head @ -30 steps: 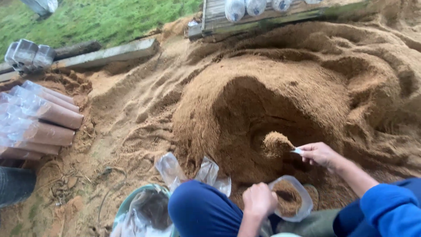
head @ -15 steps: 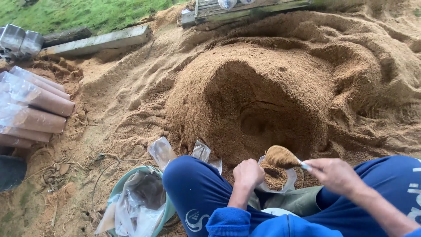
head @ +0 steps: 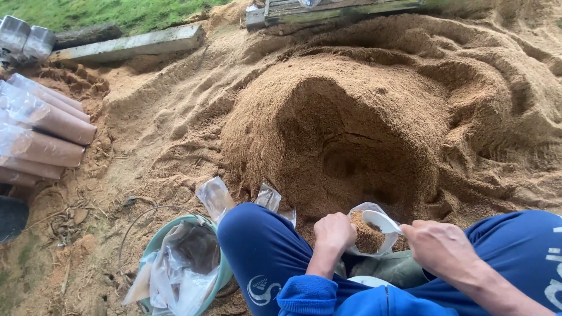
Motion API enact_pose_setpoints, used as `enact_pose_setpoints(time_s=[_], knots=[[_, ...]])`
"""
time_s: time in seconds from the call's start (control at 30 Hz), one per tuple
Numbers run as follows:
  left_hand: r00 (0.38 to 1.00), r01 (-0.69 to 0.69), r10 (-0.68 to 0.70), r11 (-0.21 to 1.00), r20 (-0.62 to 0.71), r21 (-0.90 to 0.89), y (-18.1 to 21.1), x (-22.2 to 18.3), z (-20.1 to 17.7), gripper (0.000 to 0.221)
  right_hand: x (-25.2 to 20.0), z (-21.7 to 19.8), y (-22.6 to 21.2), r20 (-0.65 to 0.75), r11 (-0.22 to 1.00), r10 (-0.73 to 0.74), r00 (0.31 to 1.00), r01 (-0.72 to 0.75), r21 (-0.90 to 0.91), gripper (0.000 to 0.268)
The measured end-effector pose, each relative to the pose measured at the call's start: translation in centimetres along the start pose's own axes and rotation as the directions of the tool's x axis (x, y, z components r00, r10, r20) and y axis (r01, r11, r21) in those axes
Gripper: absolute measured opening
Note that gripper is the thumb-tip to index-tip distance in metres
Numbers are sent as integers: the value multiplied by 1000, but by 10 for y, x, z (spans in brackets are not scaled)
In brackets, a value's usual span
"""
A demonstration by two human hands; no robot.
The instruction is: Filling small plastic bags with granular material from a large pile using a hand scoop at a natural pace.
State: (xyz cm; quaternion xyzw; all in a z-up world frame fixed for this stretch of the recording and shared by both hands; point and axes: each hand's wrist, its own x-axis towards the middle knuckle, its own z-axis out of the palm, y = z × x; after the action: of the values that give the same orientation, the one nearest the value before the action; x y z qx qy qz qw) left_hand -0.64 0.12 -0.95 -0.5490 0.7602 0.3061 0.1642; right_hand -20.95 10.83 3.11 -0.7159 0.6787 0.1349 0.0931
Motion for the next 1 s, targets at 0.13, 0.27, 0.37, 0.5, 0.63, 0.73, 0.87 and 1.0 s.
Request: enact_pose_setpoints(time_s=[0.13,0.27,0.37,0.5,0.63,0.73,0.87,1.0], knots=[[1000,11,-11,1000,17,10,0,1,3,28,21,26,-28,55,997,-63,996,66,-36,22],[1000,-20,21,1000,23,-8,-1,1,2,24,46,61,-49,132,979,-200,971,192,72,18],[999,-42,42,999,12,0,-3,0,3,26,61,78,-61,83,965,-245,966,234,120,19],[996,-89,89,996,9,-11,-6,-1,1,30,77,123,-71,34,889,-235,971,201,411,27],[996,-83,83,996,-16,27,-8,2,0,28,83,124,-70,50,881,-208,977,165,444,32],[1000,-9,9,1000,-1,-4,-7,7,2,26,69,96,-60,-16,917,-273,962,265,296,23],[999,18,-18,1000,35,0,-7,3,5,25,37,46,-52,211,940,-103,972,25,340,19],[1000,28,-28,1000,-14,-1,-5,3,3,25,28,41,-33,31,974,-227,973,228,-10,24]])
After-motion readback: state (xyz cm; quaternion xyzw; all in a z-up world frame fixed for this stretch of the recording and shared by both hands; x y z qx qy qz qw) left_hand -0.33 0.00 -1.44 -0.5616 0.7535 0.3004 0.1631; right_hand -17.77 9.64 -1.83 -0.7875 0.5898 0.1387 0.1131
